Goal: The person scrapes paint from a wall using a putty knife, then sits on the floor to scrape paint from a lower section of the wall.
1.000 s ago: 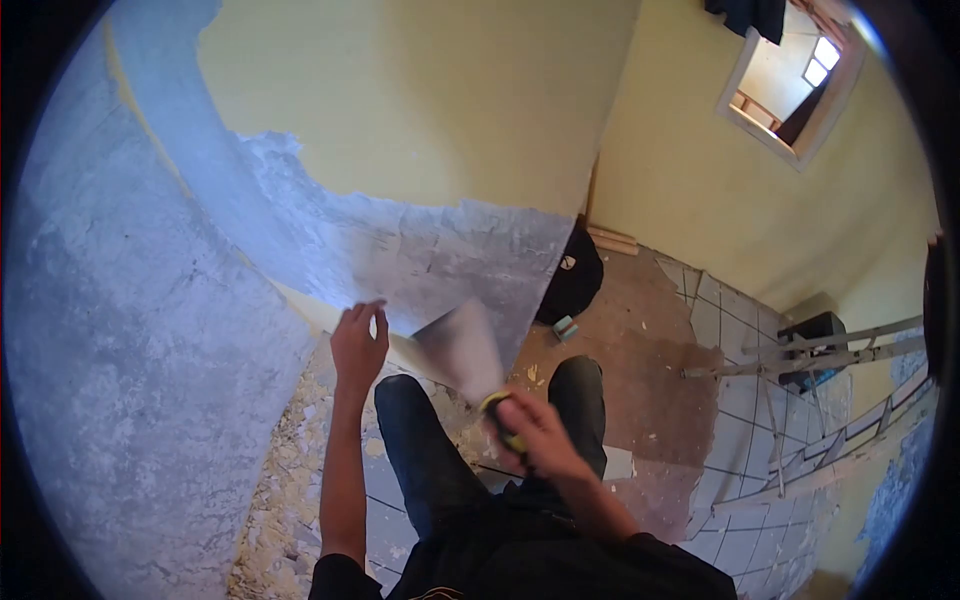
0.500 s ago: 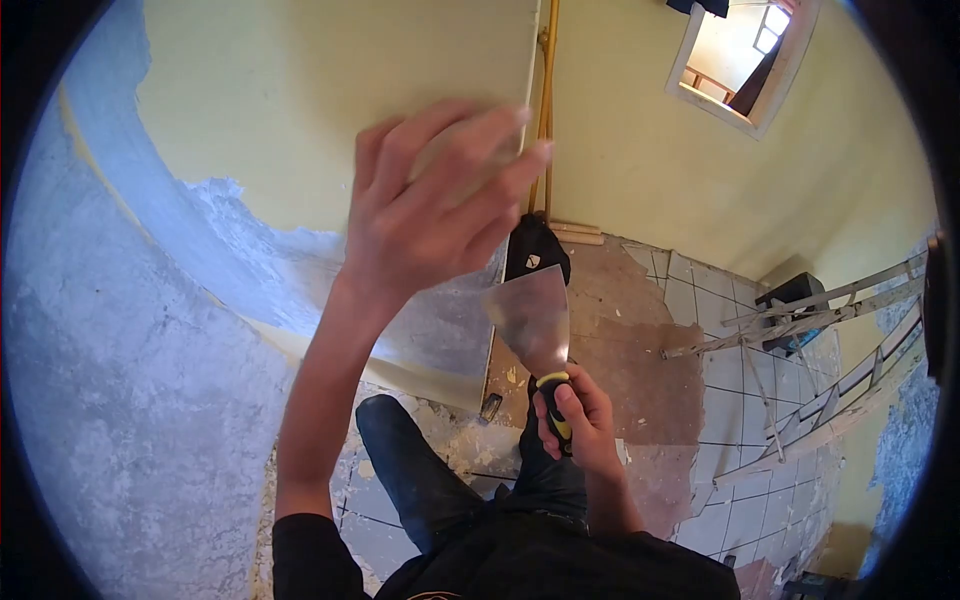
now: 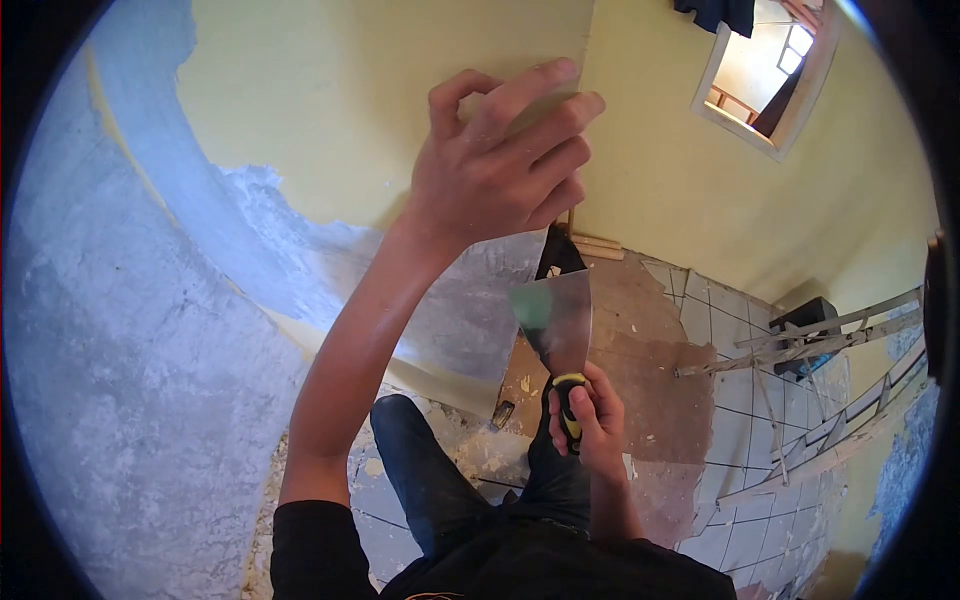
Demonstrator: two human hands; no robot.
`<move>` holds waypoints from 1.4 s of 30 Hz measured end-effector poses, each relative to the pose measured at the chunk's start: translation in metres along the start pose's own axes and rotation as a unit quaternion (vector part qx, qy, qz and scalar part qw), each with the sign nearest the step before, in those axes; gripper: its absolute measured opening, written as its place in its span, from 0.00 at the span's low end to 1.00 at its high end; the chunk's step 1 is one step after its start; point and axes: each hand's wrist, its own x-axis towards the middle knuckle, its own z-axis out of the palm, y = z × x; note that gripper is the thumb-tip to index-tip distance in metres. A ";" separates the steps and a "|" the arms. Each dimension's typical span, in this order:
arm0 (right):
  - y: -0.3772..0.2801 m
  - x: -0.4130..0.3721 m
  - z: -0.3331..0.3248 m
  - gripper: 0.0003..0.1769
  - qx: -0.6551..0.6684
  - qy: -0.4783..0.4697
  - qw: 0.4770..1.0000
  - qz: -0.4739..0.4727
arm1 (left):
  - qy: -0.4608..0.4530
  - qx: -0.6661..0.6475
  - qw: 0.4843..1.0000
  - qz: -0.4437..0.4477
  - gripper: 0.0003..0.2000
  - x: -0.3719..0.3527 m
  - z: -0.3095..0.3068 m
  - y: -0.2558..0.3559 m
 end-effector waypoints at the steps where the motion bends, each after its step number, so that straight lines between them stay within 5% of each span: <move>1: 0.000 -0.001 0.001 0.21 0.001 -0.002 1.000 0.002 | 0.003 -0.002 1.000 0.000 0.02 0.000 0.000 0.000; 20: 0.018 0.011 -0.008 0.21 -0.027 0.028 0.998 -0.058 | -0.015 -0.016 1.000 0.002 0.06 -0.001 -0.006 -0.002; 25: 0.037 -0.011 -0.052 0.21 -0.003 0.078 0.997 -0.028 | 0.008 -0.016 1.000 0.005 0.04 -0.001 -0.003 -0.002; 29: 0.106 -0.041 -0.145 0.15 -0.318 0.324 0.888 0.073 | 0.016 -0.019 1.000 0.000 0.04 -0.001 -0.002 0.001; 31: 0.170 -0.092 -0.216 0.21 -0.639 0.272 0.719 0.022 | 0.019 -0.012 1.000 0.003 0.04 0.000 -0.001 0.000; 33: 0.211 -0.133 -0.240 0.21 -0.620 0.261 0.691 0.265 | 0.019 -0.012 1.000 0.002 0.04 0.001 -0.002 0.000; 37: 0.172 -0.129 -0.182 0.20 -0.632 0.166 0.683 0.327 | 0.011 -0.011 1.000 -0.003 0.03 0.000 -0.003 0.001; 42: 0.165 -0.110 -0.204 0.19 -0.608 0.085 0.703 0.358 | 0.021 -0.010 1.000 -0.005 0.04 0.000 -0.001 0.001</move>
